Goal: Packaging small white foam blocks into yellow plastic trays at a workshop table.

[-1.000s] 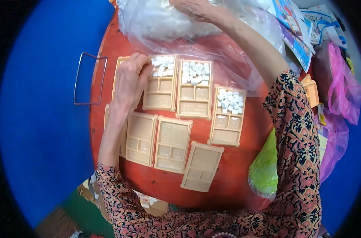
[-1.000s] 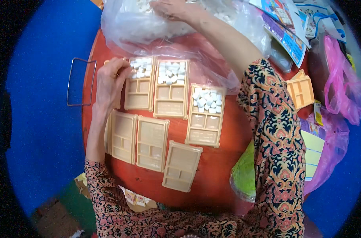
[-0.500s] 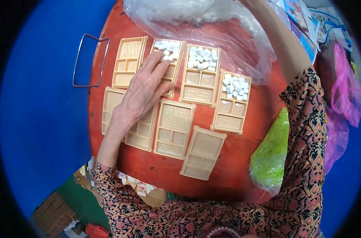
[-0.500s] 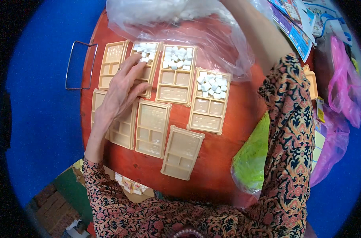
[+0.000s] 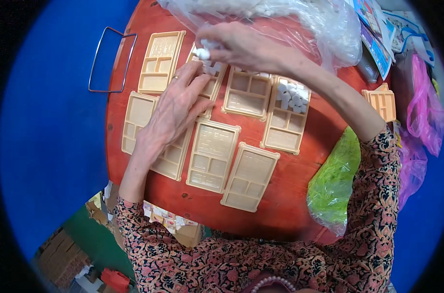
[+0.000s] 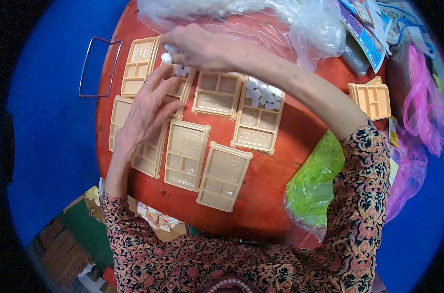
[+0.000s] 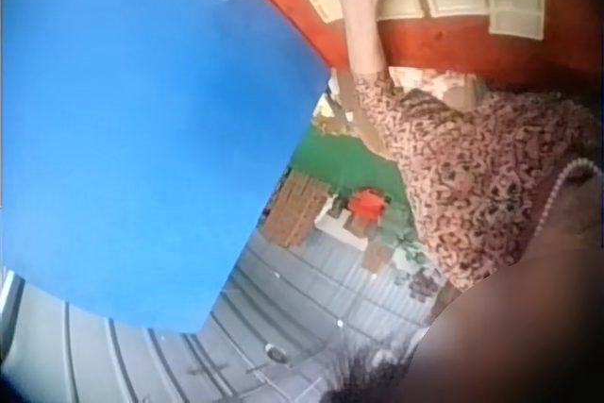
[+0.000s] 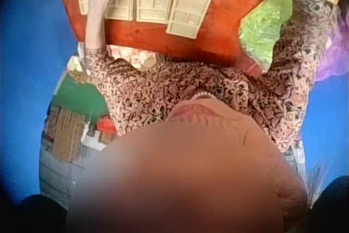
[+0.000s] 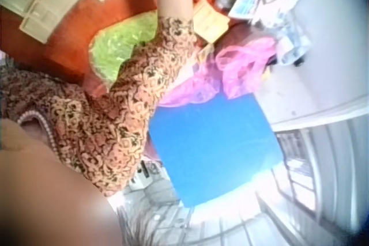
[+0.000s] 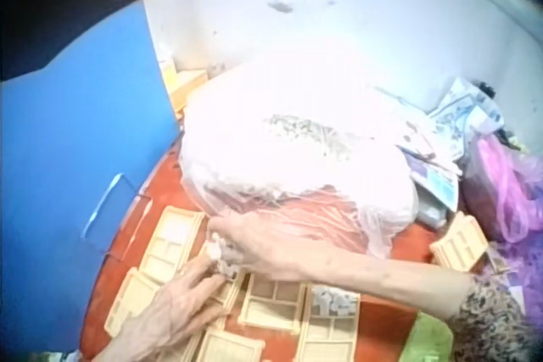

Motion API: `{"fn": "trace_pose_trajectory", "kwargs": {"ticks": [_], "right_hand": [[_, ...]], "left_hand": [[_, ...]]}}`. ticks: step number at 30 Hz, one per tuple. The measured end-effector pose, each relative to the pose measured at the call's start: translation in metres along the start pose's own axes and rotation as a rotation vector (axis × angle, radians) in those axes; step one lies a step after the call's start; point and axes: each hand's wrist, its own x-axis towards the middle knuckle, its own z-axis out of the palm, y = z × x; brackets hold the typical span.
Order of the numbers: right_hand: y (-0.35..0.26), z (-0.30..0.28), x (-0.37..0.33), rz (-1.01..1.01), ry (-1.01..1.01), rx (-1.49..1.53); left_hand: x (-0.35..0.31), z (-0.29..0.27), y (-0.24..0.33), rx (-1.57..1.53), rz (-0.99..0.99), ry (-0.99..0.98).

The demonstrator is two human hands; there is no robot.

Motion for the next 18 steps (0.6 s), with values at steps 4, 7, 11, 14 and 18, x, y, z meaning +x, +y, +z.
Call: {"fn": "trace_pose_trajectory", "kwargs": {"ticks": [4, 7, 11, 14, 18], "right_hand": [[-0.013, -0.007, -0.022, -0.215, -0.034, -0.262], [-0.01, -0.004, -0.023, -0.213, -0.065, -0.28], [-0.006, 0.013, -0.017, -0.33, 0.207, -0.161], [0.0, 0.015, -0.009, -0.242, 0.105, -0.212], [0.005, 0.014, -0.008, -0.213, -0.007, -0.282]], "left_hand": [[-0.005, -0.009, 0.0, -0.081, -0.032, 0.051], [-0.005, -0.013, -0.006, -0.064, -0.109, 0.156], [-0.006, -0.008, -0.026, 0.052, -0.197, 0.211], [-0.011, 0.004, -0.028, 0.132, -0.196, 0.129], [-0.018, 0.009, -0.025, 0.086, -0.234, 0.051]]}}
